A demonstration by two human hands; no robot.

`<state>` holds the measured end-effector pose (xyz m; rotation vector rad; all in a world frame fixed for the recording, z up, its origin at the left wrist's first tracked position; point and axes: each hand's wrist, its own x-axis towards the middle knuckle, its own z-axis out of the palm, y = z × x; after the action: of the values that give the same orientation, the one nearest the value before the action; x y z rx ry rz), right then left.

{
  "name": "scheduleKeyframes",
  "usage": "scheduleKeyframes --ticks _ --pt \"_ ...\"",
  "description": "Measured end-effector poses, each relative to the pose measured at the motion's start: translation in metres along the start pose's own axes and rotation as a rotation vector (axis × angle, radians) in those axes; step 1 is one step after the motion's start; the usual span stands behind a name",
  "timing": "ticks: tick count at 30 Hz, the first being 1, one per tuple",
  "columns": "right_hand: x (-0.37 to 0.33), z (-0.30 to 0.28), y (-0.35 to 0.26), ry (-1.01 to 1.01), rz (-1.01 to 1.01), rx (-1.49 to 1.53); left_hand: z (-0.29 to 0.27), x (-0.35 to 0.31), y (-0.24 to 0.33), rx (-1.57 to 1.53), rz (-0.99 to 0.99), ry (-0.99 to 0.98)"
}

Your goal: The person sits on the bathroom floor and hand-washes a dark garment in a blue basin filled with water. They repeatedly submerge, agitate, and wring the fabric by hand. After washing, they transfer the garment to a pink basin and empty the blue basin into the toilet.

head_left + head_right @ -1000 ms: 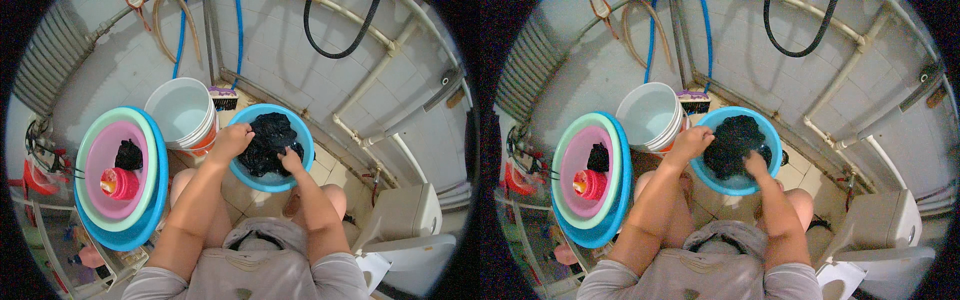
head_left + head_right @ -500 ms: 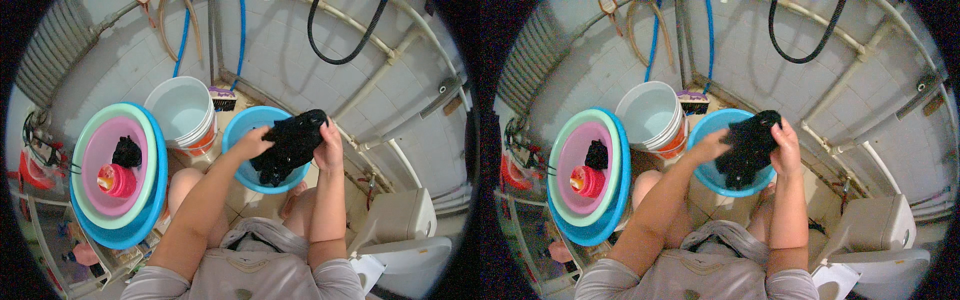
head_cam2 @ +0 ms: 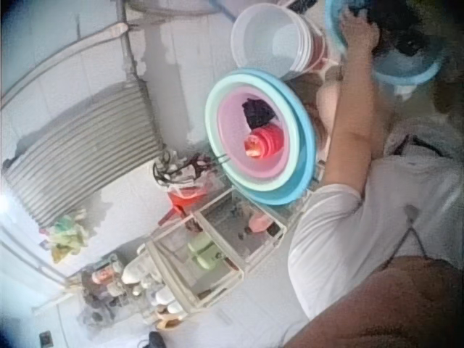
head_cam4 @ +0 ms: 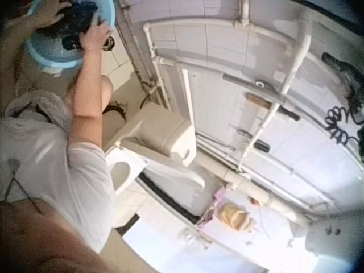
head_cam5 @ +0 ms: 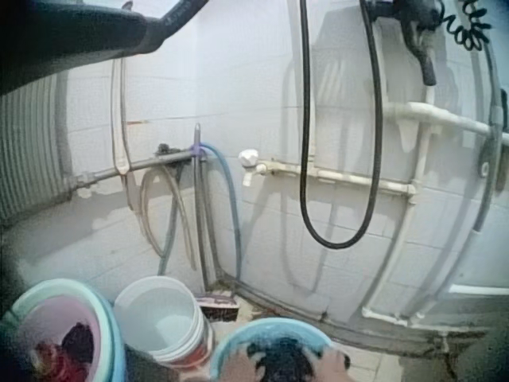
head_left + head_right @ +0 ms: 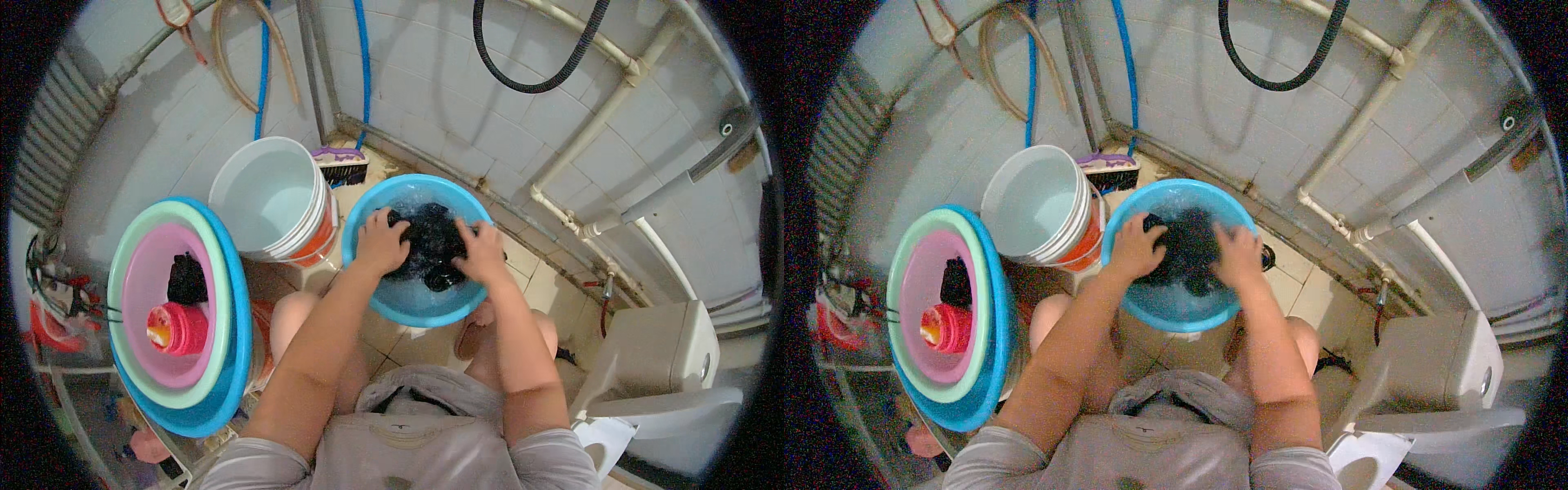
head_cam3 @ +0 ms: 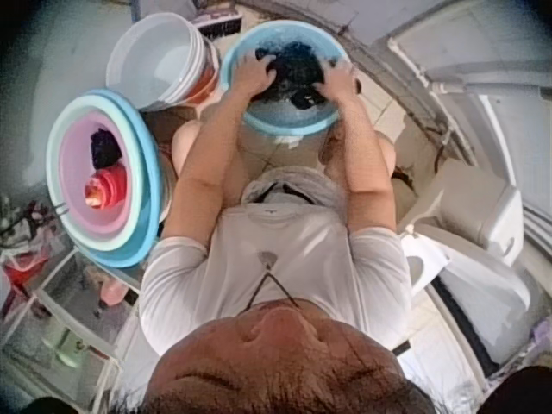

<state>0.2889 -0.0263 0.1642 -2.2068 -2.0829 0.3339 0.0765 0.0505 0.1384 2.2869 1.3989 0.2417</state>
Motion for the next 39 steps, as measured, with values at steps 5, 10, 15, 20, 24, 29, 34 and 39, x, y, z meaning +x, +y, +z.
scheduleKeyframes --ticks 5,10,15,20,24,29,34,39 --pt "0.016 0.058 -0.020 -0.137 -0.008 -0.032 0.053 0.003 0.009 0.222 -0.064 -0.178" --pt "0.028 0.092 -0.017 -0.200 -0.033 0.003 0.071 0.014 0.007 0.331 -0.117 -0.357" --pt "0.058 0.103 0.000 -0.212 -0.053 0.100 0.073 0.046 0.003 0.287 -0.091 -0.311" --pt "0.084 0.093 0.001 -0.403 0.214 0.055 0.075 0.073 -0.006 0.009 -0.152 -0.352" --pt "0.089 0.087 -0.004 -0.184 0.147 0.094 0.106 0.082 -0.039 -0.159 -0.077 -0.219" --pt "0.077 0.063 0.000 -0.307 0.447 1.210 0.074 0.069 -0.024 -0.157 -0.159 -0.397" --pt "0.047 0.000 -0.030 -0.348 0.792 1.857 0.022 0.048 -0.029 -0.193 0.001 -0.128" --pt "0.032 -0.062 -0.047 -0.338 0.637 2.176 -0.063 -0.011 0.013 -0.268 0.502 -0.270"
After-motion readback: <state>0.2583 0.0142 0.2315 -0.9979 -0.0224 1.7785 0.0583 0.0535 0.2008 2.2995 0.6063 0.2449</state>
